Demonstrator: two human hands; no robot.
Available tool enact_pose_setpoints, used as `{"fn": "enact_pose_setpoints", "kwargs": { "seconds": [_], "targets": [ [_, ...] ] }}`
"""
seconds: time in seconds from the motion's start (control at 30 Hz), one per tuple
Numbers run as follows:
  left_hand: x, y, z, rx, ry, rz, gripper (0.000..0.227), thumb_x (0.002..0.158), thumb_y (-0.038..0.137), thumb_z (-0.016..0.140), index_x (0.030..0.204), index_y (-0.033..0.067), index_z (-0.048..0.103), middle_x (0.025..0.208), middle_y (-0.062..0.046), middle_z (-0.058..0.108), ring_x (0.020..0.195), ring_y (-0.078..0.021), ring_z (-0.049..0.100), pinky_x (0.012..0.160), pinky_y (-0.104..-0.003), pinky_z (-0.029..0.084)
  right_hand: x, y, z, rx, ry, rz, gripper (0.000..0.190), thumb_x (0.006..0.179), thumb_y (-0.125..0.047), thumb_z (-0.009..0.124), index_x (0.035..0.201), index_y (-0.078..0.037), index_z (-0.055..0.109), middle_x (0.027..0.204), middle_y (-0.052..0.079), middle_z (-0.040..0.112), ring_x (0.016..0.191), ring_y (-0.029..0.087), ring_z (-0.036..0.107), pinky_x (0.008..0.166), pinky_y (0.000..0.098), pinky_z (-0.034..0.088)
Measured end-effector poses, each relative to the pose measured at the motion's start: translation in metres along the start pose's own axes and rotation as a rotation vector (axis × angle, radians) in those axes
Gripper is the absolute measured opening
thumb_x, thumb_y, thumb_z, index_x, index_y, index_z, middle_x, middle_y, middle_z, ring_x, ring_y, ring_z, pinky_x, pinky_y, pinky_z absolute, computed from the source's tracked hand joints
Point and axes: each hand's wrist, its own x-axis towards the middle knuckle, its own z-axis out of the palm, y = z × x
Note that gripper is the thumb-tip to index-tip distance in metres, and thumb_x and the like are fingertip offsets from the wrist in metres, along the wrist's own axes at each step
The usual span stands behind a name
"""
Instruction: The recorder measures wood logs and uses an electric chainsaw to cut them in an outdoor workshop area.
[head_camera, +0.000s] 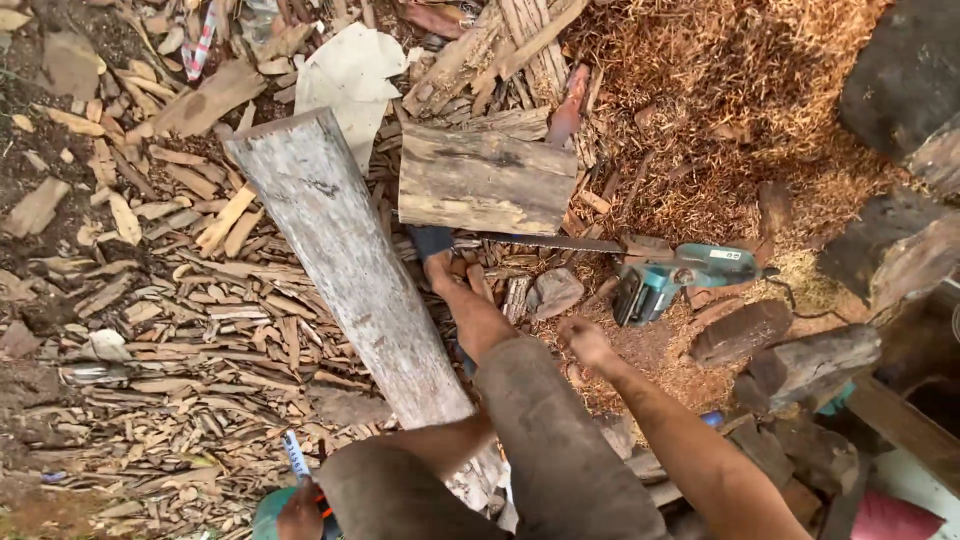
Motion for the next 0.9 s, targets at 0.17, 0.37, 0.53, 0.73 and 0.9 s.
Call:
{"fn": "enact_pose_setpoints", "kwargs": {
  "seconds": [0.17,0.37,0.53,0.73,0.9],
  "targets": [
    [0.019,-0.041,-0.052,0.069,-0.022,-0.134,0.036,0.106,0.04,0.06,0.111,0.0127,0.083,0.085,-0.009,0.077,0.072,-0.022,0.072,0.063,-0.036,0.057,0.003,-0.045,0.014,0.056,-0.004,-0.004,0.05,0.105,-0.04,0.05,0.146,-0.012,0.05,0.121,0.011,0.071,0.1,0.021,0.074,0.091,0.0401,0.058],
    [0.055,-0.057,-0.105,-0.205,-0.178,-0.516,0.042,0.108,0.04,0.064,0.1,0.0034,0.084,0.079,-0.011,0.077,0.073,-0.0232,0.073,0.065,-0.037,0.057,0.003,-0.107,0.042,0.027,-0.074,-0.036,0.04,0.102,-0.034,0.055,0.135,-0.013,0.064,0.111,0.011,0.075,0.091,0.018,0.072,0.086,0.0382,0.061],
    [0.155,-0.061,-0.185,-0.363,-0.398,-0.588,0.052,0.11,0.045,0.052,0.096,0.007,0.084,0.074,-0.01,0.077,0.069,-0.0246,0.078,0.067,-0.039,0.06,0.0,-0.207,0.038,0.173,-0.007,0.034,0.041,0.102,-0.032,0.054,0.139,-0.016,0.062,0.114,0.009,0.074,0.088,0.02,0.069,0.084,0.0382,0.059],
    [0.441,0.107,-0.364,-0.258,-0.045,-0.16,0.04,0.113,0.036,0.062,0.09,0.0048,0.074,0.065,-0.01,0.068,0.052,-0.0207,0.064,0.046,-0.036,0.048,0.07,-0.327,0.049,0.346,0.171,-0.127,0.041,0.102,-0.032,0.055,0.135,-0.008,0.059,0.119,0.011,0.075,0.094,0.021,0.077,0.088,0.0374,0.063],
    [0.573,0.27,-0.437,-0.176,-0.129,0.386,0.03,0.106,0.031,0.066,0.092,0.0055,0.073,0.085,-0.017,0.068,0.072,-0.036,0.065,0.064,-0.047,0.049,0.066,-0.574,0.115,0.148,-0.009,-0.315,0.043,0.1,-0.035,0.06,0.132,-0.007,0.065,0.115,0.011,0.074,0.091,0.017,0.074,0.085,0.0316,0.063]
  ]
}}
